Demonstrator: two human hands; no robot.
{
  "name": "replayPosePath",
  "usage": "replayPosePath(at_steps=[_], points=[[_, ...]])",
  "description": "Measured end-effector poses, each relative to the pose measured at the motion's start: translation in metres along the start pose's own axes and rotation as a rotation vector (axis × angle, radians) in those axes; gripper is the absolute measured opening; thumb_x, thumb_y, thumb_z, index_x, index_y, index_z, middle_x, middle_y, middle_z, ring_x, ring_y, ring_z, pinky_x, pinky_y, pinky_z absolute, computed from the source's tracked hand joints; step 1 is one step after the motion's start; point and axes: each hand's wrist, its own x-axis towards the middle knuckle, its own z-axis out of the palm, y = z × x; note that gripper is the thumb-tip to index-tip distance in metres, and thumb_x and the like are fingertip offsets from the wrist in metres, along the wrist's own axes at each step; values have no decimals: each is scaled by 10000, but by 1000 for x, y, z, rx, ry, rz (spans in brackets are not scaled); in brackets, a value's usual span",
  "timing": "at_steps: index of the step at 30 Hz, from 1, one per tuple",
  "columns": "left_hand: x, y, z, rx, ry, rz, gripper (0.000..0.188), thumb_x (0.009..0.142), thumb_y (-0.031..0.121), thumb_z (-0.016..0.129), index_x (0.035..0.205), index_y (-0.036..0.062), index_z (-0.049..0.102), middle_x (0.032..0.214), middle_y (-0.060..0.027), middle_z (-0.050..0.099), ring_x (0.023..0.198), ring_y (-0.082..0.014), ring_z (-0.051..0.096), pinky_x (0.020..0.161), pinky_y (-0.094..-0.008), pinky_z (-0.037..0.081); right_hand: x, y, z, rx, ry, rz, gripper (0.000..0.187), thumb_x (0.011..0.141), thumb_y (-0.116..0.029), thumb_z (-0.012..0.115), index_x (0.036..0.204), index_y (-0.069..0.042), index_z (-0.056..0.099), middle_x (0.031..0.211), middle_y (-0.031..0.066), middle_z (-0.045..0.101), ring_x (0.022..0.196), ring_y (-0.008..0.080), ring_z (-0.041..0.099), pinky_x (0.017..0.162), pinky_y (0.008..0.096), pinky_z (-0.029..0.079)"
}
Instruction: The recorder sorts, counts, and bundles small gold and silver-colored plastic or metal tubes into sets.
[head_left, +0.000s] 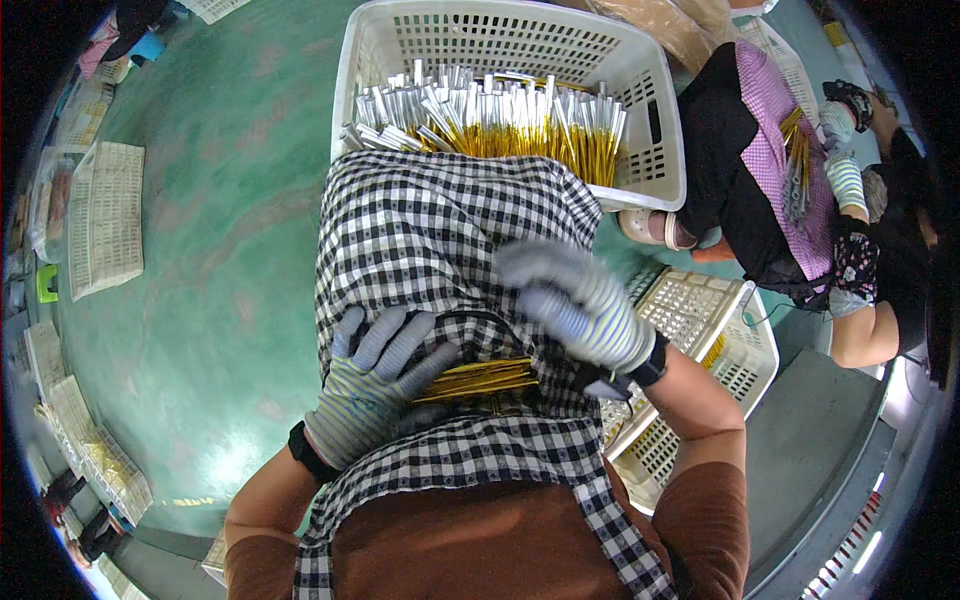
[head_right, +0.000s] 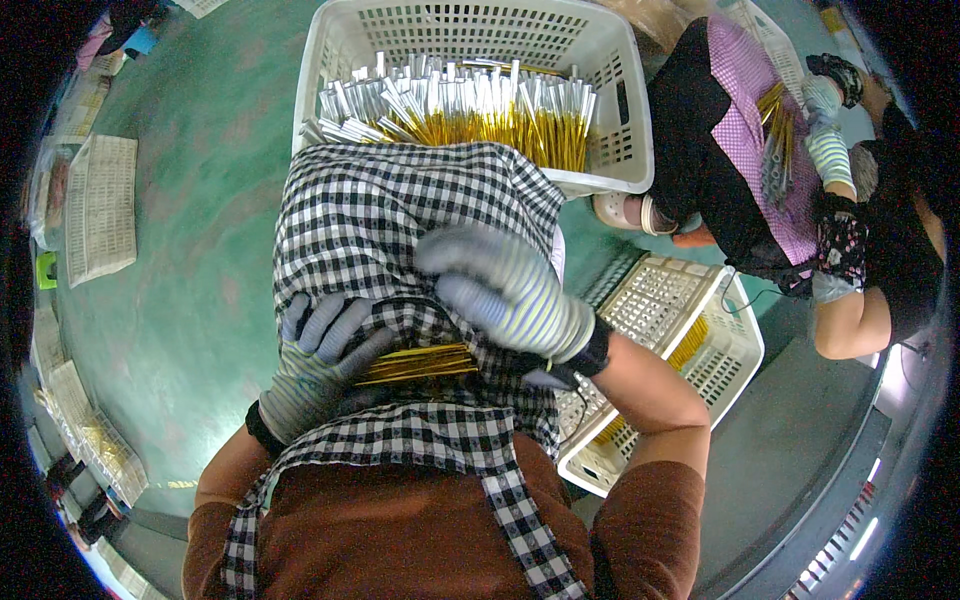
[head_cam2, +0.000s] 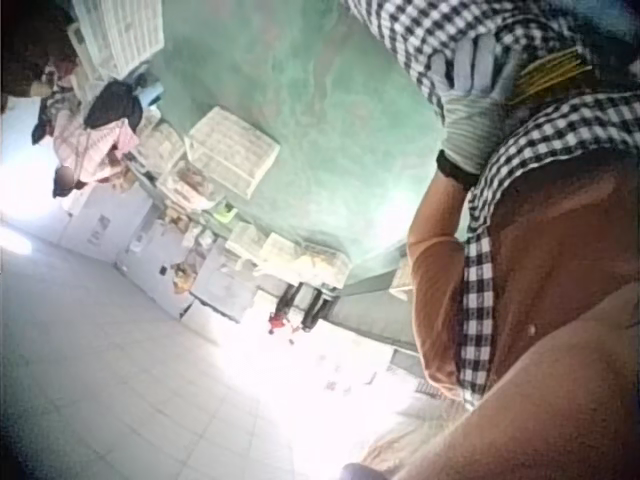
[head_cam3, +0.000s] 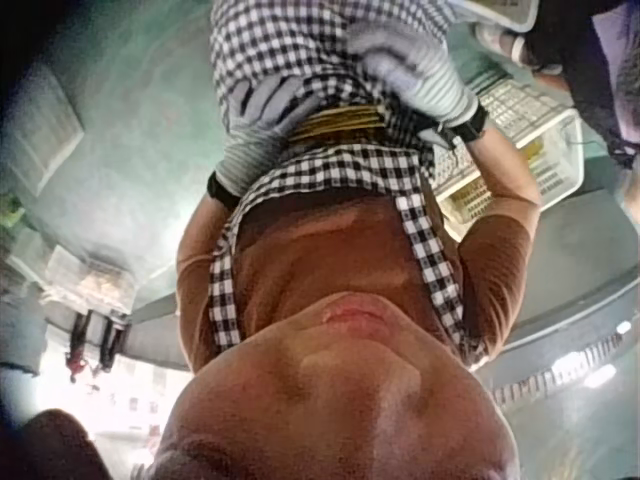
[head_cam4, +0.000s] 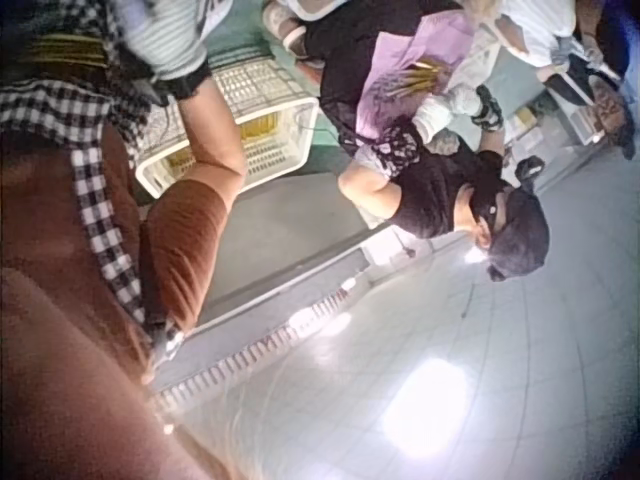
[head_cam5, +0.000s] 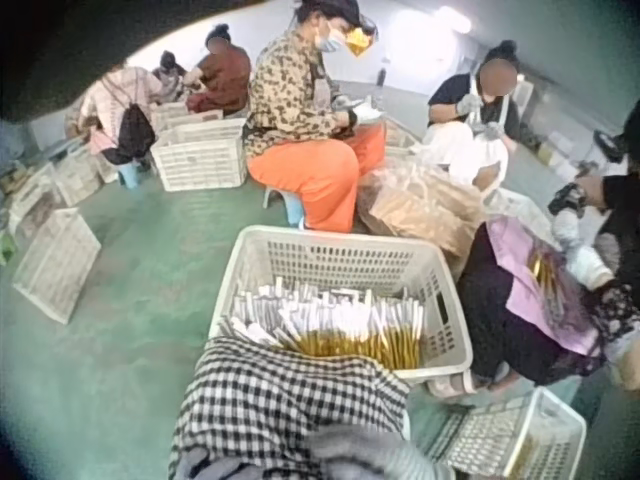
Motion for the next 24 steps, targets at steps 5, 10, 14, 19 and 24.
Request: replayPosePath(at_steps=[5,10,14,19,24], points=[[0,-6,2,39,-12,45,696,602,490,707,1247,288,542,1324,-53,421,1224,-265,368,1056,-527,180,32,37,-41,197,428,353,219,894,-100,558,1083,-2,611,985,39,633,931,117,573,854,254,455],[2,-8,0,8,-18,44,558,727,481,609,1255,319,527,1298,-23,469,1226,-225,383,1072,-517,144,67,89,-65,193,447,526,263,866,-151,616,1086,-6,620,991,39,622,906,110,551,841,243,440],[2,-14,2,153,4,88,431,811,307,504,1240,348,528,1276,21,499,1189,-176,418,1084,-498,168,100,117,-64,215,208,647,345,872,-227,617,1144,-15,604,1006,48,634,921,129,578,837,256,458],[2,-19,-4,73,28,105,437,817,253,453,1243,330,513,1234,66,527,1084,-115,489,1009,-440,277,148,160,-52,397,24,749,378,881,-231,622,1186,-13,571,1081,71,633,946,159,609,840,289,494],[7,-28,-3,20,12,130,467,784,256,440,1239,334,508,1227,77,526,1019,-94,500,918,-384,339,192,187,-32,-387,-204,730,524,806,-286,690,1214,7,541,1089,120,624,949,207,596,837,302,488]])
